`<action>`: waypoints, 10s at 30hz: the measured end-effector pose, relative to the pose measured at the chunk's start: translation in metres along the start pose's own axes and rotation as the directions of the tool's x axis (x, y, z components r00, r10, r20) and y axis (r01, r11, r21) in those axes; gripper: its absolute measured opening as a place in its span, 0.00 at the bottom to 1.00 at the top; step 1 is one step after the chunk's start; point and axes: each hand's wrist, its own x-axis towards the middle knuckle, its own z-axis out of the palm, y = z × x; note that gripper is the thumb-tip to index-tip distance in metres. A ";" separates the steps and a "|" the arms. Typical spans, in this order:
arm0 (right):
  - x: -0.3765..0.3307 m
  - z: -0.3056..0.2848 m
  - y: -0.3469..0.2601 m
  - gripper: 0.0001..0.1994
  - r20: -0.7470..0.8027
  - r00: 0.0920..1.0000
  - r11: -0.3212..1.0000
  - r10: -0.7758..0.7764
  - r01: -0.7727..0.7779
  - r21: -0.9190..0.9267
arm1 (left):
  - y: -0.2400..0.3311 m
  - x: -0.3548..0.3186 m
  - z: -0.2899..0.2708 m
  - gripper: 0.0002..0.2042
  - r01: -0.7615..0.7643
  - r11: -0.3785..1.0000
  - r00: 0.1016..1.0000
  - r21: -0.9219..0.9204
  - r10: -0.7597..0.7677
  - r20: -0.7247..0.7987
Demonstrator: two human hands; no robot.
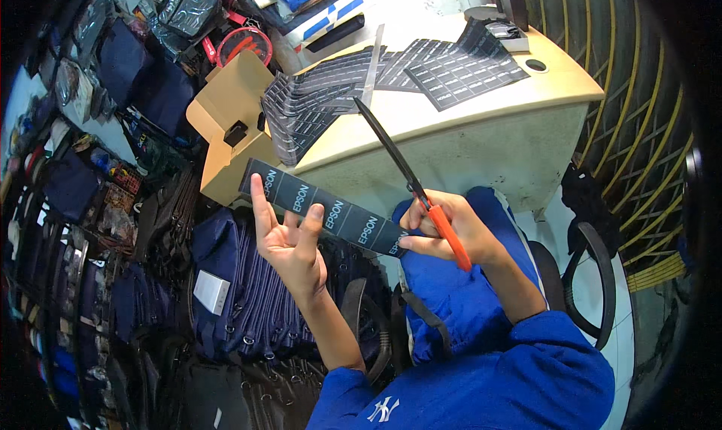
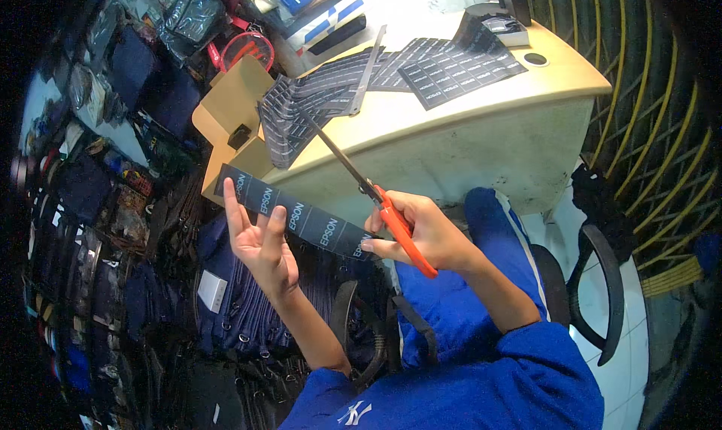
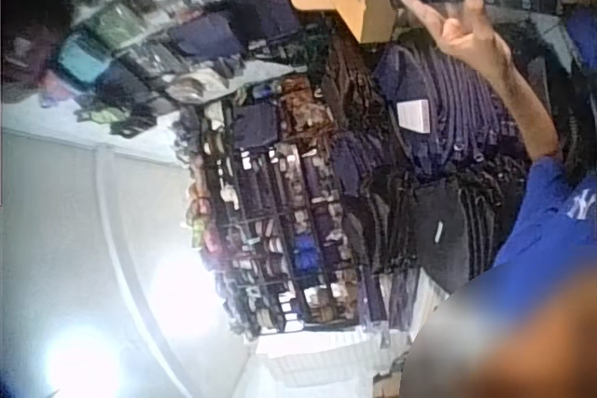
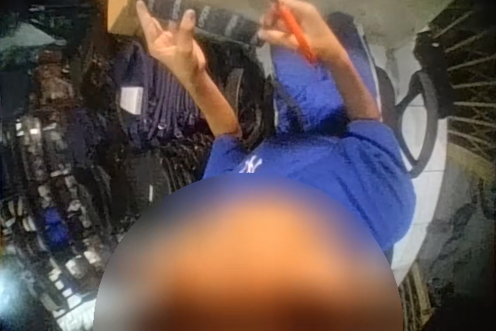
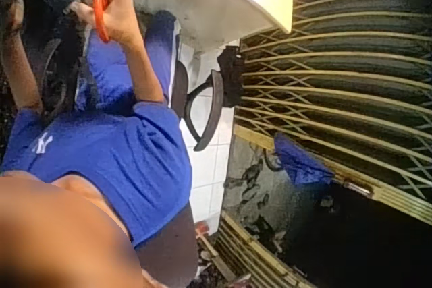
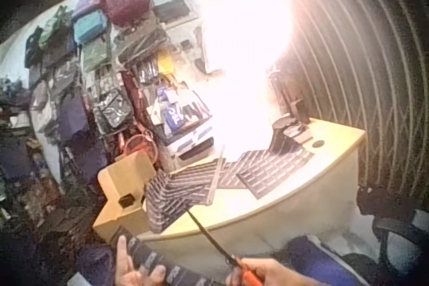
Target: Cutting individual brand labels from a larger sheet using scissors.
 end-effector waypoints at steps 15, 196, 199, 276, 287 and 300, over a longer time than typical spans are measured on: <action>0.001 -0.002 0.000 0.10 -0.023 1.000 0.998 0.001 0.000 0.056 | 0.010 -0.009 -0.004 0.35 -0.067 0.994 0.996 0.082 0.072 -0.057; 0.009 -0.053 -0.084 0.40 0.702 0.474 0.806 0.532 -0.028 -0.592 | 0.035 -0.026 -0.028 0.32 -0.041 0.967 0.787 0.251 -0.124 0.605; 0.010 -0.051 -0.085 0.40 0.702 0.470 0.803 0.535 -0.024 -0.596 | 0.036 -0.026 -0.030 0.32 -0.083 0.958 0.782 0.273 -0.107 0.615; 0.009 -0.053 -0.084 0.22 0.665 0.536 0.788 0.520 -0.001 -0.616 | 0.043 -0.028 -0.024 0.31 0.078 0.970 0.783 0.229 -0.202 0.589; 0.009 -0.052 -0.086 0.19 0.660 0.531 0.781 0.532 -0.007 -0.624 | 0.035 -0.027 -0.029 0.31 0.008 0.959 0.786 0.283 -0.181 0.591; 0.005 -0.057 -0.075 0.21 0.642 0.611 0.796 0.463 0.032 -0.604 | 0.036 -0.027 -0.028 0.32 0.014 0.961 0.796 0.278 -0.179 0.579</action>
